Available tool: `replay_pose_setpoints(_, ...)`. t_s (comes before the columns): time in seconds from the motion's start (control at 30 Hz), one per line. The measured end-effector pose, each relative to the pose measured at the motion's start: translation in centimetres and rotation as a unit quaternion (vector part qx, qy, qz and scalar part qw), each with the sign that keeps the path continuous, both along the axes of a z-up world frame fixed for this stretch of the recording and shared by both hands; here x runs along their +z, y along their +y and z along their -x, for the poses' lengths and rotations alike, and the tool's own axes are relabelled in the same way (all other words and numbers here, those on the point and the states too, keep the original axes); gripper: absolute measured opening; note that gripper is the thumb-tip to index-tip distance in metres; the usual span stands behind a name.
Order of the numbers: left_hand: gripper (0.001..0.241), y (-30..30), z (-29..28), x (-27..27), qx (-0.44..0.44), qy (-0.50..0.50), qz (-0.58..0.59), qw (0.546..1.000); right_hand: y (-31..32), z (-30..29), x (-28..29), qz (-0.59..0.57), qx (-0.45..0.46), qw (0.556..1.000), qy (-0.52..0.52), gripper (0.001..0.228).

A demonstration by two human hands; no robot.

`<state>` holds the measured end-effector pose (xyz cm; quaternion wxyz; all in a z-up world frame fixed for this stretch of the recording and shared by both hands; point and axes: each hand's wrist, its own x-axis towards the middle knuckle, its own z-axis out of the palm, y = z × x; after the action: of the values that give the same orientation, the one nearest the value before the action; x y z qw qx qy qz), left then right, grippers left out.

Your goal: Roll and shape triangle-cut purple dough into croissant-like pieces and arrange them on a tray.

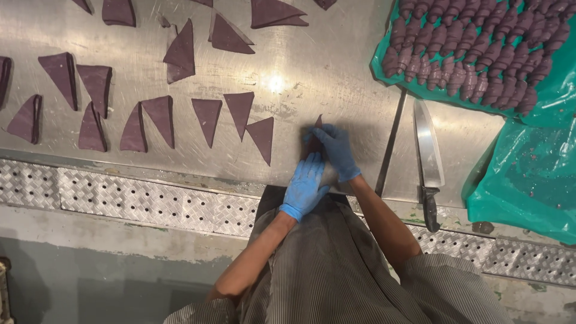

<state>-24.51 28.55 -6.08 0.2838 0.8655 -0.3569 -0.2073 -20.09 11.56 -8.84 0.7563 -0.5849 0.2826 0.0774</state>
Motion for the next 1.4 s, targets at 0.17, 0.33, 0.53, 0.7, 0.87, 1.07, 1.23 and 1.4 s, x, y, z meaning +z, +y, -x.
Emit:
replay_pose_setpoints(0.17, 0.083, 0.0, -0.4, 0.7, 0.014, 0.014, 0.009, 1.000, -1.9, -3.6, -0.2, 0.060, 0.024, 0.998, -0.011, 0.027)
replay_pose_setpoints(0.33, 0.084, 0.1, -0.5, 1.2, 0.022, 0.035, 0.015, 0.999, -4.0, -8.6, 0.2, 0.025, 0.020, 0.999, -0.018, 0.030)
replay_pose_setpoints(0.53, 0.083, 0.1, -0.7, 1.7, 0.040, 0.042, 0.038, 0.998, -5.3, -13.0, -0.7, -0.043, -0.012, 0.999, -0.027, 0.030)
replay_pose_setpoints(0.7, 0.084, -0.2, -0.2, 1.0, -0.011, 0.008, -0.059, 0.998, -5.3, -15.4, 0.2, -0.028, -0.004, 0.999, -0.023, 0.028)
replay_pose_setpoints(0.87, 0.085, -0.2, 0.2, 0.6, -0.026, -0.031, -0.094, 0.995, -5.7, -17.7, -0.3, -0.026, -0.001, 0.999, -0.032, 0.025)
replay_pose_setpoints(1.07, 0.086, -0.5, -1.7, 3.8, -0.021, -0.032, -0.079, 0.996, -5.8, -19.1, -0.6, -0.008, 0.001, 0.999, -0.034, 0.023)
replay_pose_setpoints(1.23, 0.082, -0.2, -2.1, 4.9, -0.010, -0.034, -0.024, 0.999, -4.7, -17.3, 1.7, 0.014, -0.010, 0.999, -0.049, 0.026)
replay_pose_setpoints(1.4, 0.067, 2.4, -1.3, 3.2, -0.037, -0.097, 0.006, 0.995, -4.8, -6.2, 4.2, 0.443, 0.117, 0.865, -0.203, 0.043)
